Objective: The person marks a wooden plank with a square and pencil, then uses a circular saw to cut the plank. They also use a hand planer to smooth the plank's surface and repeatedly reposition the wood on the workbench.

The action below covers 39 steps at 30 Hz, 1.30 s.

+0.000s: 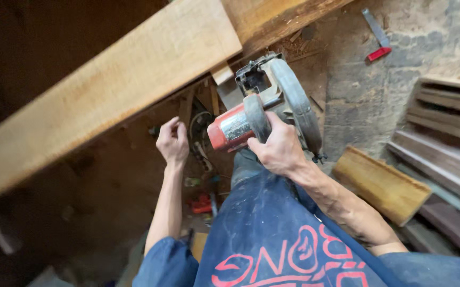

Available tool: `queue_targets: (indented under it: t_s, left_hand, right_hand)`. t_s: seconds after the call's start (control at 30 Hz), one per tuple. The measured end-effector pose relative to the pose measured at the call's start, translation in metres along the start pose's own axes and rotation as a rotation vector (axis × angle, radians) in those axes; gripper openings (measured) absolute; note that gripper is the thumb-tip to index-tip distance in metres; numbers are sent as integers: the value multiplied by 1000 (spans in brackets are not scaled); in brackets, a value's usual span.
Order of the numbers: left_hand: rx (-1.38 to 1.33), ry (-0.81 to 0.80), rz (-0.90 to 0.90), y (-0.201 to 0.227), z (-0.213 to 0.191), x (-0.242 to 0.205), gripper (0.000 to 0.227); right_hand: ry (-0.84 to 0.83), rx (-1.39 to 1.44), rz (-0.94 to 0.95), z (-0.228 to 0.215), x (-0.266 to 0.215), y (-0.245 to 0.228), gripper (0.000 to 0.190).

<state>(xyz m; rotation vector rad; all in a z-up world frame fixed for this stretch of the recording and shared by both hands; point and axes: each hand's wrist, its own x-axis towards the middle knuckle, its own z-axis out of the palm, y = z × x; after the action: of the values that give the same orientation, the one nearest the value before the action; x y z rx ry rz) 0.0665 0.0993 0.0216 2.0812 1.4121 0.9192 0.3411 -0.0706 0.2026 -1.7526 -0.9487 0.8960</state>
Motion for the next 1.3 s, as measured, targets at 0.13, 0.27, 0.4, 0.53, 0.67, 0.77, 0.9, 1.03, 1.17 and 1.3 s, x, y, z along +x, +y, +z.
queue_targets:
  t_s: [0.13, 0.27, 0.4, 0.53, 0.67, 0.77, 0.9, 1.03, 1.17, 1.3]
  left_hand:
    - [271, -181, 326, -4, 39, 96, 38]
    - [557, -416, 384, -21, 65, 158, 71]
    - [575, -524, 326, -46, 75, 167, 83]
    - [628, -515, 317, -54, 69, 160, 85]
    - [618, -559, 292, -40, 68, 161, 89]
    - [600, -525, 303, -23, 72, 162, 94]
    - [636, -549, 273, -6, 77, 157, 99]
    - [594, -525, 236, 10, 74, 159, 100]
    - [547, -525, 216, 10, 76, 154, 97]
    - [564, -505, 180, 3, 78, 157, 98]
  right_hand:
    - [48, 50, 86, 12, 20, 3, 43]
    - [104, 67, 37, 41, 49, -6, 42]
    - [94, 97, 122, 71, 74, -18, 36]
    - [22, 125, 206, 84, 92, -29, 36]
    - [-40, 106, 248, 84, 105, -38, 35]
    - [-56, 116, 277, 80, 112, -42, 36]
    - [-68, 84, 279, 80, 115, -44, 39]
    - [-70, 91, 299, 79, 121, -49, 44]
    - [-40, 83, 313, 80, 123, -49, 51]
    - [-54, 69, 320, 82, 124, -50, 48]
